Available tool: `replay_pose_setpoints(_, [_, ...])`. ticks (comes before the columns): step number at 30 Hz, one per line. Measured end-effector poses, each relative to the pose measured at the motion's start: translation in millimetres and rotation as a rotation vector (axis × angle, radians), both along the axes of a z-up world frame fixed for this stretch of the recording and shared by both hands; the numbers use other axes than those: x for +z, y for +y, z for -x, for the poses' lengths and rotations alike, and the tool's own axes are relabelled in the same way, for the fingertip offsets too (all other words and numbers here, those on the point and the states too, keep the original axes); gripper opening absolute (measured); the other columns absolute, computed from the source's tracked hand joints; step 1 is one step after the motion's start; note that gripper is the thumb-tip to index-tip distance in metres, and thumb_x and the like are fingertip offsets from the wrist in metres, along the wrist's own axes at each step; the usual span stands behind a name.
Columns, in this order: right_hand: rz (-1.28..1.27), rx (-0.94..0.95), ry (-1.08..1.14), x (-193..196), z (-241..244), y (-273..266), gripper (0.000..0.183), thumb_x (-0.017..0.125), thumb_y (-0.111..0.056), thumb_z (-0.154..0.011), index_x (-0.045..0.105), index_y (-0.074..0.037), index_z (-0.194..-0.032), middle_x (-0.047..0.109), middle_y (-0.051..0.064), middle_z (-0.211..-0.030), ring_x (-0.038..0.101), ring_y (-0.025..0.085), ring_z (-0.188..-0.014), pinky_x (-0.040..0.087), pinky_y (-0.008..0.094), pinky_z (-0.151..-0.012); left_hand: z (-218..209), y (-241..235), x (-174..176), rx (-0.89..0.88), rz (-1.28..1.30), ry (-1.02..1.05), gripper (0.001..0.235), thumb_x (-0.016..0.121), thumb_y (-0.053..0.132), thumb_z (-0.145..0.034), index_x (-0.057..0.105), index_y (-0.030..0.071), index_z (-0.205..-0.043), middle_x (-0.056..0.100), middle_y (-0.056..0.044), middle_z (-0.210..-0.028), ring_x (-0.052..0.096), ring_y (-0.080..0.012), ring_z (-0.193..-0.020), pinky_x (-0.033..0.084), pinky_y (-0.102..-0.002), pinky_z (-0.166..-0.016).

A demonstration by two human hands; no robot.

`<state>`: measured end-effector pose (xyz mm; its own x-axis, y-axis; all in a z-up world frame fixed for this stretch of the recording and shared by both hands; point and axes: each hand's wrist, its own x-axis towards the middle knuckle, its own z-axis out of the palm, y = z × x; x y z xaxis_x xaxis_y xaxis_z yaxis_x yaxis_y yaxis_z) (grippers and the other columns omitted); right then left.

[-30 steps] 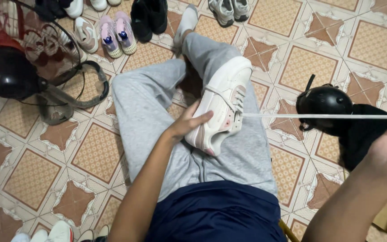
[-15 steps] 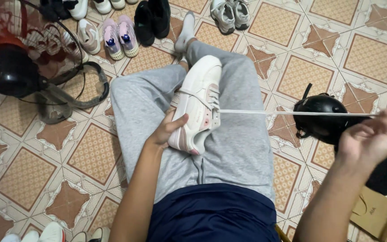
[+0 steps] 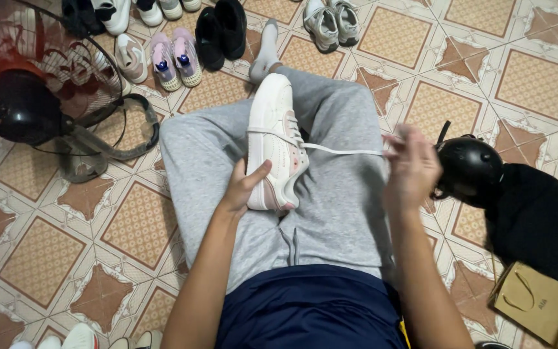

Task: Threading laces through the eyelets of a sneaker and tying them while sitting on the floor.

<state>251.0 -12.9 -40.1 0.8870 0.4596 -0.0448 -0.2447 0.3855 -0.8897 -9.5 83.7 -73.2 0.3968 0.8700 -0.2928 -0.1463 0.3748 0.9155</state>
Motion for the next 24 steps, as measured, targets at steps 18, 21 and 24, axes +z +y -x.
replay_pose_setpoints(18, [-0.031,0.296,-0.463,-28.4,80.4,29.7,0.045,0.076,0.005,-0.094,0.061,0.0,-0.136,0.073,0.018,-0.126,0.076,0.029,-0.104,0.065,0.034,-0.086,-2.6,3.3,-31.0,0.0,-0.178,0.038,0.06,0.092,0.031,-0.081,0.065,0.008,-0.13,0.067,-0.007,-0.11,0.063,-0.0195,-0.103,0.055,-0.036,-0.092])
replay_pose_setpoints(21, [-0.028,0.33,-0.461,-30.5,85.7,31.5,0.051,0.075,0.006,-0.093,0.056,0.0,-0.14,0.071,0.02,-0.128,0.075,0.03,-0.106,0.064,0.035,-0.089,-3.2,1.1,-29.7,-0.002,-0.174,0.033,0.064,0.091,0.032,-0.082,0.063,0.007,-0.134,0.066,-0.008,-0.112,0.062,-0.0201,-0.104,0.055,-0.038,-0.093])
replay_pose_setpoints(24, [-0.02,0.327,-0.488,-31.9,85.7,31.9,0.052,0.074,0.007,-0.094,0.054,0.0,-0.142,0.071,0.02,-0.129,0.075,0.03,-0.107,0.064,0.035,-0.089,-5.9,1.7,-26.5,-0.007,-0.199,0.041,0.063,0.09,0.031,-0.082,0.064,0.007,-0.134,0.067,-0.007,-0.113,0.062,-0.0188,-0.106,0.055,-0.037,-0.094])
